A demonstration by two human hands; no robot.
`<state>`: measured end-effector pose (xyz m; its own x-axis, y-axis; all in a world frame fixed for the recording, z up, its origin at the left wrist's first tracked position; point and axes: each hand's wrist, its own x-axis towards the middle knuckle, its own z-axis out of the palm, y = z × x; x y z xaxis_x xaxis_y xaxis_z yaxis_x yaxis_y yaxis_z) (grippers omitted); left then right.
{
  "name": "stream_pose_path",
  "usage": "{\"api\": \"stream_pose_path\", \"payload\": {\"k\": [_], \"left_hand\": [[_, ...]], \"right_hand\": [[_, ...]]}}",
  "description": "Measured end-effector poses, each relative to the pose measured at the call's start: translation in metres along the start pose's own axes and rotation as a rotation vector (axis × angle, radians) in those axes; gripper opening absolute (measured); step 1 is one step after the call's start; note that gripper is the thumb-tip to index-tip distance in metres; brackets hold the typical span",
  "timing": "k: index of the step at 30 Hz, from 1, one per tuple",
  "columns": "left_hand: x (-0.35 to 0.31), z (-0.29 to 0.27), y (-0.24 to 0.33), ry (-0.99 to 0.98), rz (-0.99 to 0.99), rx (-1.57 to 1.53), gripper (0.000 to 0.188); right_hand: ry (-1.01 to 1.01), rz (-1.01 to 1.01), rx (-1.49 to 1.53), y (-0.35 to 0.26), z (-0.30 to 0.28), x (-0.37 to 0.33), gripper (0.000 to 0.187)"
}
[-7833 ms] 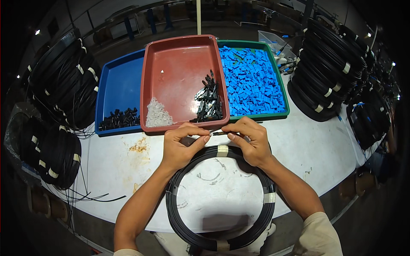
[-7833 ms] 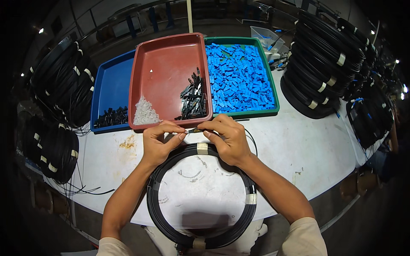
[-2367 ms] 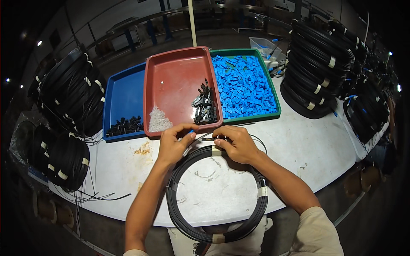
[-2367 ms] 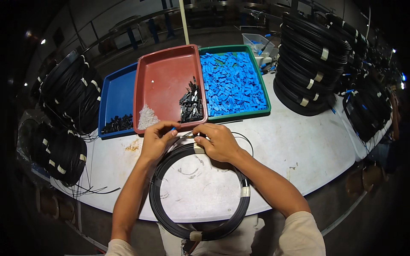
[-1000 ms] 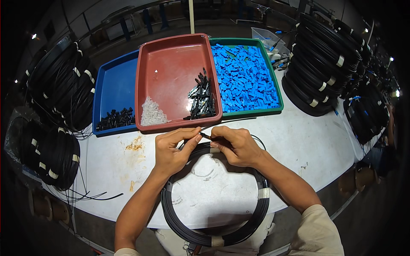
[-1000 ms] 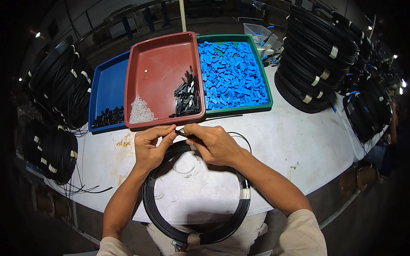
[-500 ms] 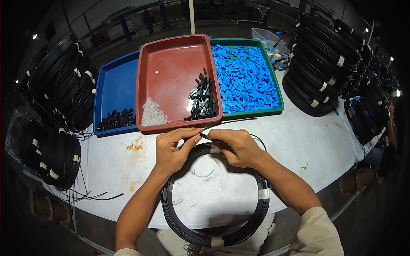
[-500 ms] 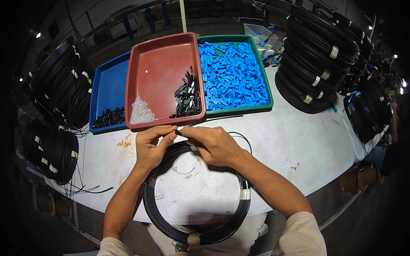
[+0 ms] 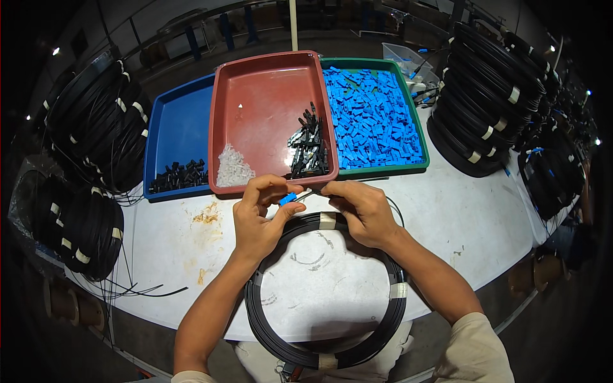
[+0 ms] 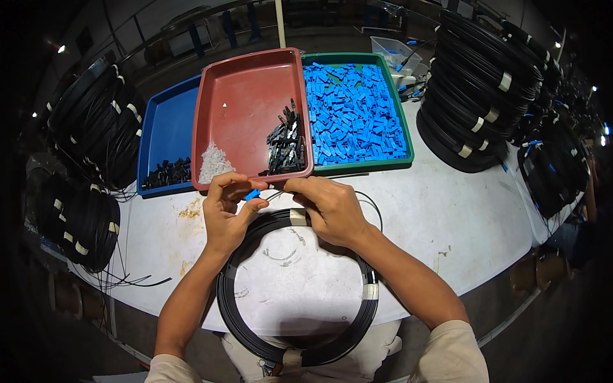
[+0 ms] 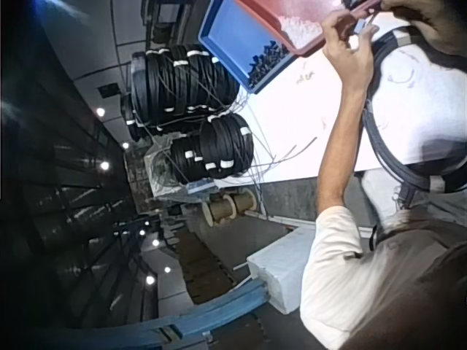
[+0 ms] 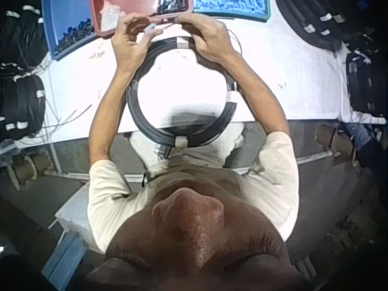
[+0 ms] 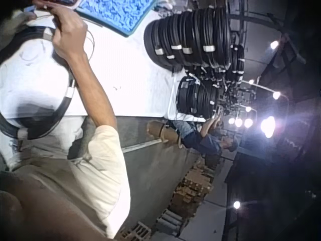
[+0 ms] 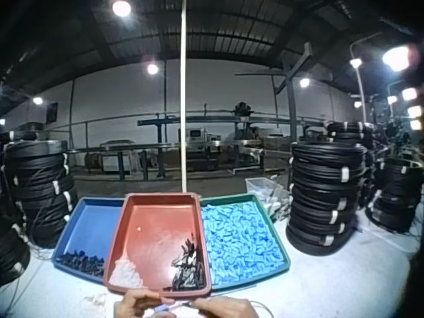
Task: The person places coiled cables on a table, takes a cable coil, and attaches connector components from the trays onto the end of the wire by hand.
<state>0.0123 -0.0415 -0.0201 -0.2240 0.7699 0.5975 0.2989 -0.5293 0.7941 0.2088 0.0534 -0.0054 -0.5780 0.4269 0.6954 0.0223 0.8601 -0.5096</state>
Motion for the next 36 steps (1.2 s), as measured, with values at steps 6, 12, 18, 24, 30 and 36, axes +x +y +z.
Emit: {"api": "stream_pose_path", "payload": {"k": [6,12,18,24,30,36], "left_hand": [[0.0012,-0.0027,0.0032,0.011,0.016,0.133,0.024],[0.0041,-0.0040,0.0060,0.005,0.131,0.218,0.021],[0.0001,-0.0001,0.0040,-0.012,-0.021,0.040,0.043],[0.0010,-0.0023,0.0026,-0.051,-0.036,0.000,0.076],[0.0004,-0.0029,0.0008,-0.060,-0.007,0.055,0.070],[0.0001,-0.0030,0.0055,-0.088,-0.025,0.150,0.070]], "right_hand": [[0.099,0.084,0.002,0.0018,0.0012,-0.0009,0.019],[0.059,0.098,-0.043,0.0062,-0.0020,0.0001,0.017],[0.092,-0.006,-0.091,0.0050,-0.0040,0.0021,0.017],[0.079,0.008,-0.034,0.0044,-0.0026,0.0008,0.017],[0.075,-0.036,-0.078,0.0018,-0.0035,0.0016,0.019],[0.040,0.019,0.001,-0.0004,-0.0015,-0.0016,0.020]]}}
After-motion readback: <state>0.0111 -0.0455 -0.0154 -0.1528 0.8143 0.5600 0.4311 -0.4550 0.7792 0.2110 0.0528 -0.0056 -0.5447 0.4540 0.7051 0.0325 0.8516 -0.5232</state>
